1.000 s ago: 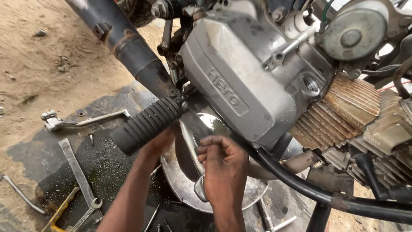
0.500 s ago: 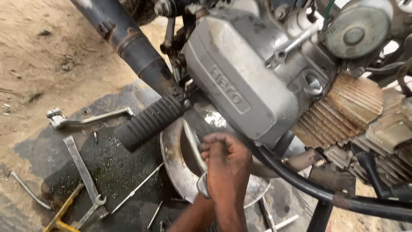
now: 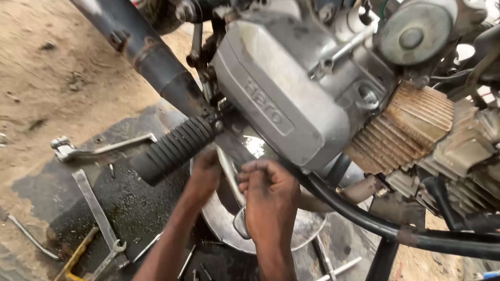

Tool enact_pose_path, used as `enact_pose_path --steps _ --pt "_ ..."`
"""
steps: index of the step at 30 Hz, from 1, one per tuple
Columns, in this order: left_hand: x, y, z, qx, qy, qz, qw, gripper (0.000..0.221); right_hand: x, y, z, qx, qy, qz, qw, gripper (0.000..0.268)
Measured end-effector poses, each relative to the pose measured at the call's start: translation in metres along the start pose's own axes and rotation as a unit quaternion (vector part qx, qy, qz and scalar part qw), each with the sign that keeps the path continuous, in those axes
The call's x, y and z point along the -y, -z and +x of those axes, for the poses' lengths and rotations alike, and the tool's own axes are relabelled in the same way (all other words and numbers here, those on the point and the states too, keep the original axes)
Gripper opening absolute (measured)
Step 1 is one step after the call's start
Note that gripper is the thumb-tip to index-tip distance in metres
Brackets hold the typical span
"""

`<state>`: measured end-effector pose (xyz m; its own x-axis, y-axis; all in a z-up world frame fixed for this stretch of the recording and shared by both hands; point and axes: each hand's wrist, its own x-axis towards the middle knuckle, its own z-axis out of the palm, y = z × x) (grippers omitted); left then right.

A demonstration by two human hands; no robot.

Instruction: Removing and inspecting the engine side cover of a motorcycle.

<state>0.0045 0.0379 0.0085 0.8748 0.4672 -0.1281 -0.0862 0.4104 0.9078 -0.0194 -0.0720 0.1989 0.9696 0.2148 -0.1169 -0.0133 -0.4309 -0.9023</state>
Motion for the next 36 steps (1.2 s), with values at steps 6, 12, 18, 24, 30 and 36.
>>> enact_pose_path --steps 6,12,18,24,30,36 --pt "-0.015 0.027 0.026 -0.042 -0.042 0.281 0.958 0.014 0.001 -0.004 0.002 -0.022 -0.029 -0.019 0.999 0.019" --pt "-0.006 0.022 0.030 -0.024 -0.098 0.256 0.961 0.015 -0.001 -0.003 0.004 -0.017 -0.033 -0.020 0.999 0.020" --pt "0.011 0.018 0.019 -0.015 -0.145 0.224 0.964 0.021 0.000 -0.004 0.002 -0.013 -0.016 -0.014 1.000 0.019" --pt "-0.025 0.013 0.021 -0.011 -0.055 0.228 0.972 0.027 -0.010 -0.004 0.004 -0.005 0.027 0.010 1.000 0.019" --pt "0.088 0.055 0.066 0.010 -0.159 0.424 0.891 0.034 0.003 -0.003 0.002 -0.011 -0.030 -0.041 0.999 0.020" --pt "0.013 -0.067 -0.082 0.007 0.000 -0.031 0.999 0.030 -0.008 -0.002 0.005 -0.027 0.031 -0.015 0.999 0.022"
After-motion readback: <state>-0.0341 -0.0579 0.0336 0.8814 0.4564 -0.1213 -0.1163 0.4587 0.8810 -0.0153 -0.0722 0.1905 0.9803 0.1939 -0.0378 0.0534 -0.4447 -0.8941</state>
